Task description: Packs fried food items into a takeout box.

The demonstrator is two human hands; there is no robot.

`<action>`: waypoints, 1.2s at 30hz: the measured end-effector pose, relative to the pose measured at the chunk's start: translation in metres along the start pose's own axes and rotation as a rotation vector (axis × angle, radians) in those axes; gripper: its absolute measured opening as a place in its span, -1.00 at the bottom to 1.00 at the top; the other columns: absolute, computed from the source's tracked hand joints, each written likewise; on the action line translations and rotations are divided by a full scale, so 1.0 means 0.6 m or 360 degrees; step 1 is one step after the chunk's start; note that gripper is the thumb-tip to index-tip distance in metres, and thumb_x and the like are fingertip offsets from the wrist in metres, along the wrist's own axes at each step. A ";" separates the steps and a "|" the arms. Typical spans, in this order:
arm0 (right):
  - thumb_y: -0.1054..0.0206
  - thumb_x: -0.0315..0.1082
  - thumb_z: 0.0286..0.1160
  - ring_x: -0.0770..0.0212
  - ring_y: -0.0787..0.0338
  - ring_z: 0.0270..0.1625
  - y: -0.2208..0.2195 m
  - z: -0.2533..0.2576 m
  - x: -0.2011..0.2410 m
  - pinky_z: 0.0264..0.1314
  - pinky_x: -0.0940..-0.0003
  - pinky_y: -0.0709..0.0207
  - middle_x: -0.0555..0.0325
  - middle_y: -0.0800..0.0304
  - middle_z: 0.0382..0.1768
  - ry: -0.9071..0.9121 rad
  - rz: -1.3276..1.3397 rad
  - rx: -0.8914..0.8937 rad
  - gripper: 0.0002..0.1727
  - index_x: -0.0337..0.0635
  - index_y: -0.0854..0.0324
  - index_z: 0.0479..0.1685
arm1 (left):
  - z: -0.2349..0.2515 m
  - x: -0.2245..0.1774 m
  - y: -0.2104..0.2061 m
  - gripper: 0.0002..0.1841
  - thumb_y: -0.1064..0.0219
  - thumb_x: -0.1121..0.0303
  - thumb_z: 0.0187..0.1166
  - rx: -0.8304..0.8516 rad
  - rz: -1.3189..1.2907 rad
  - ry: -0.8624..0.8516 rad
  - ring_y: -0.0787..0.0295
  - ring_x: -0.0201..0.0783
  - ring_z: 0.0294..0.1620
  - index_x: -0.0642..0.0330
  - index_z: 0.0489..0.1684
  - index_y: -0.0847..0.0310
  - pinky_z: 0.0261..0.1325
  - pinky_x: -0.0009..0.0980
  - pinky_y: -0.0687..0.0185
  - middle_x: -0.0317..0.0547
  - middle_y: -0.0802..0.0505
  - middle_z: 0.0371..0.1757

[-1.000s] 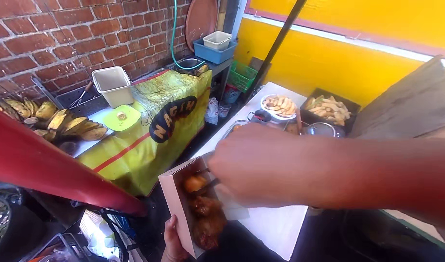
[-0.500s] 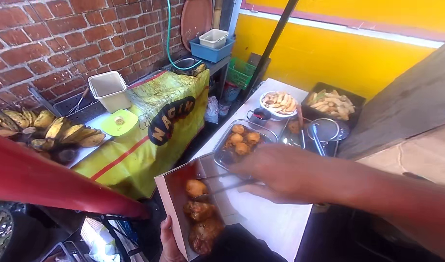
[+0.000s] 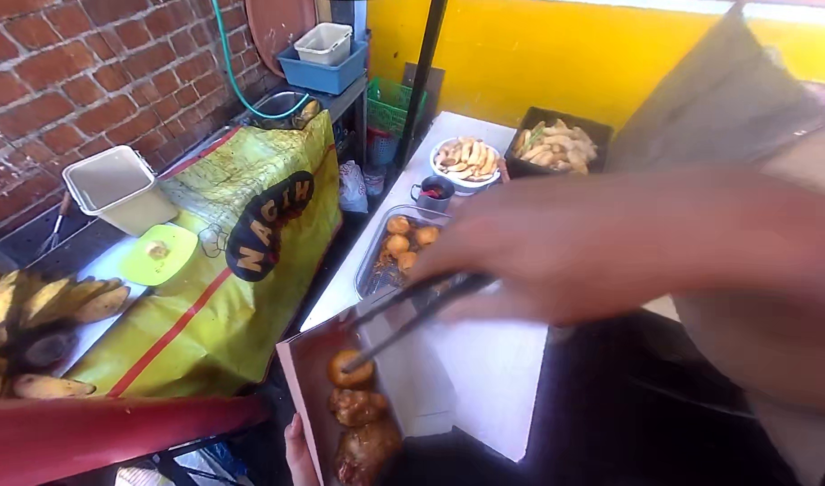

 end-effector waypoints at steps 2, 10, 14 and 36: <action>-0.29 0.23 0.53 0.54 -0.76 -0.23 -0.015 -0.050 -0.125 -0.21 0.34 -0.70 0.54 -0.80 -0.30 -0.0276 0.0232 -0.0196 -0.62 0.29 -0.83 0.03 | 0.002 -0.014 0.009 -0.56 -0.30 -0.01 0.63 -0.0015 0.0021 0.0006 -0.89 -0.25 0.18 0.07 0.26 -0.80 0.25 -0.19 -0.81 -0.08 -0.93 0.13; -0.35 0.19 0.57 -0.30 -0.86 -0.01 -0.433 -0.064 -0.409 0.01 -0.40 -0.65 -0.20 -0.87 -0.15 -0.1498 0.0280 -0.0004 -0.44 -0.14 -0.74 0.16 | 0.042 -0.049 0.011 -0.55 -0.32 -0.02 0.60 -0.0103 0.0127 0.0143 -0.90 -0.25 0.17 0.07 0.24 -0.81 0.27 -0.20 -0.81 -0.08 -0.94 0.12; -0.31 0.18 0.61 -0.19 -0.86 0.02 -0.507 -0.042 -0.412 0.22 -0.25 -0.61 -0.14 -0.87 0.01 -0.1326 0.0021 -0.0014 -0.37 -0.13 -0.66 0.41 | 0.074 -0.053 0.011 -0.56 -0.30 -0.02 0.62 -0.0106 0.0193 0.0149 -0.90 -0.30 0.15 0.06 0.24 -0.82 0.26 -0.25 -0.81 -0.12 -0.94 0.10; -0.37 -0.17 0.62 0.39 -0.69 -0.33 -0.469 -0.149 -0.461 -0.25 0.36 -0.56 0.26 -0.87 -0.26 -0.1045 0.1748 -0.0287 -0.74 0.00 -0.90 0.08 | 0.136 -0.032 0.036 -0.57 -0.35 0.06 0.58 -0.0147 0.0074 0.0135 -0.90 -0.21 0.16 0.14 0.24 -0.80 0.25 -0.19 -0.81 -0.02 -0.93 0.11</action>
Point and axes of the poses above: each hand's wrist, its own z-axis towards the middle knuckle, its own y-axis out of the back of the hand, x = y × z, the point moved 9 cm from there along z, towards the middle knuckle
